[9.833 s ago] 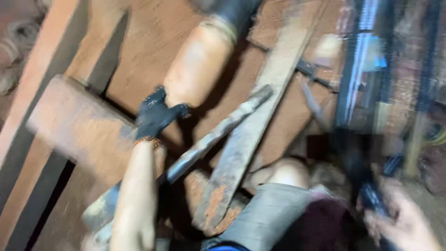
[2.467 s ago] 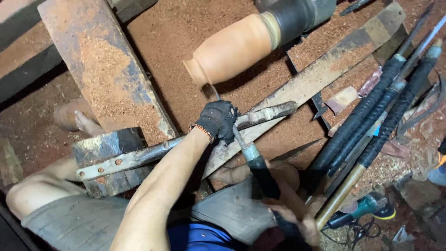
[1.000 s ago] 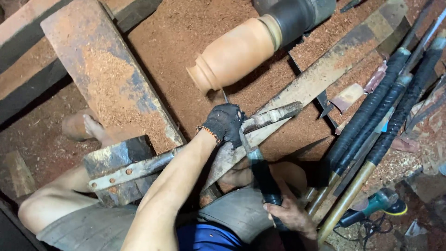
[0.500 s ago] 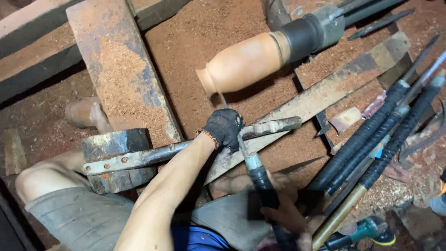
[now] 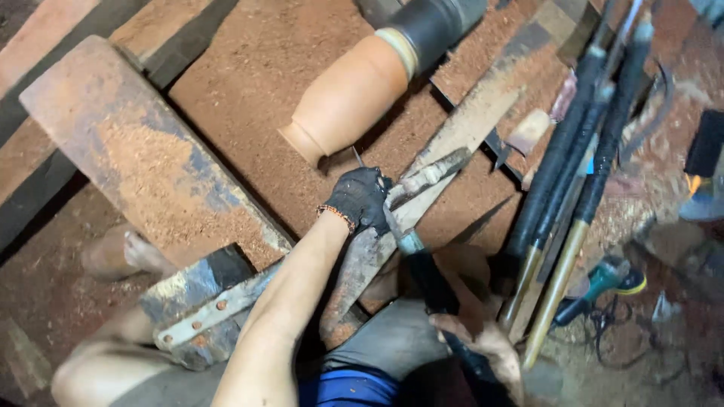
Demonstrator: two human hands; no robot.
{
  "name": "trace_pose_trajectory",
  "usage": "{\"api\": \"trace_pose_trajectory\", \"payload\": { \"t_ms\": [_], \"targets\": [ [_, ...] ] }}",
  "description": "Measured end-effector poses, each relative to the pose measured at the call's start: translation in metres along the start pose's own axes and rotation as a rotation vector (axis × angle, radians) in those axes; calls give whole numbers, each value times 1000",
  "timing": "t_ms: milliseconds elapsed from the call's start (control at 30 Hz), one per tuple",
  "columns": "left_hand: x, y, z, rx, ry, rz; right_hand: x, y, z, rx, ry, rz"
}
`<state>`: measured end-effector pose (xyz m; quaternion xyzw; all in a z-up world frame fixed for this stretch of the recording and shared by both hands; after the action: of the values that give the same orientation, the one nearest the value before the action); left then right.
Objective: Shaping and smoothing a wooden vase on a lathe using hand-held tools.
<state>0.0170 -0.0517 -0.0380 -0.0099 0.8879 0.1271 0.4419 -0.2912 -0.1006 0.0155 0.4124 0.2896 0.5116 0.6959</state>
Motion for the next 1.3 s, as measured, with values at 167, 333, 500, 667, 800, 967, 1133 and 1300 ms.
{"api": "trace_pose_trajectory", "payload": {
  "t_ms": [167, 333, 500, 667, 800, 967, 1133, 1300],
  "targets": [
    [-12, -5, -9, 105, -23, 187, 20, -11, -34, -109, 10, -27],
    [5, -10, 2, 119, -15, 98, 35, -8, -30, -246, -57, -54],
    [-11, -3, -8, 87, 19, 80, 17, -4, -34, -102, -83, -64],
    [2, -2, 6, -8, 12, 30, 13, -4, -13, 75, -91, -13],
    [-18, 0, -8, -1, -23, 166, 9, -2, 8, 120, 46, -21],
    [-17, 2, -8, -51, -22, 186, -1, -12, 2, 28, 45, 59],
    [58, -9, 45, -33, -59, -103, -12, -25, -20, 152, 19, 37],
    [-12, 7, -6, -147, 2, 164, -24, -32, -29, 167, -23, 104]
  ]
}}
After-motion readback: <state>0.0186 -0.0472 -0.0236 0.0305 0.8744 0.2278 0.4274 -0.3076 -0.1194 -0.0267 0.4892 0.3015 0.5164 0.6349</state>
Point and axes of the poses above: each hand's wrist, its own y-axis away from the middle knuckle, its own x-axis out of the palm, z = x × y, the point moved 4 cm from there along -y, towards the middle knuckle, and after that the axes turned 15 degrees about x, right-handed, at the moved point
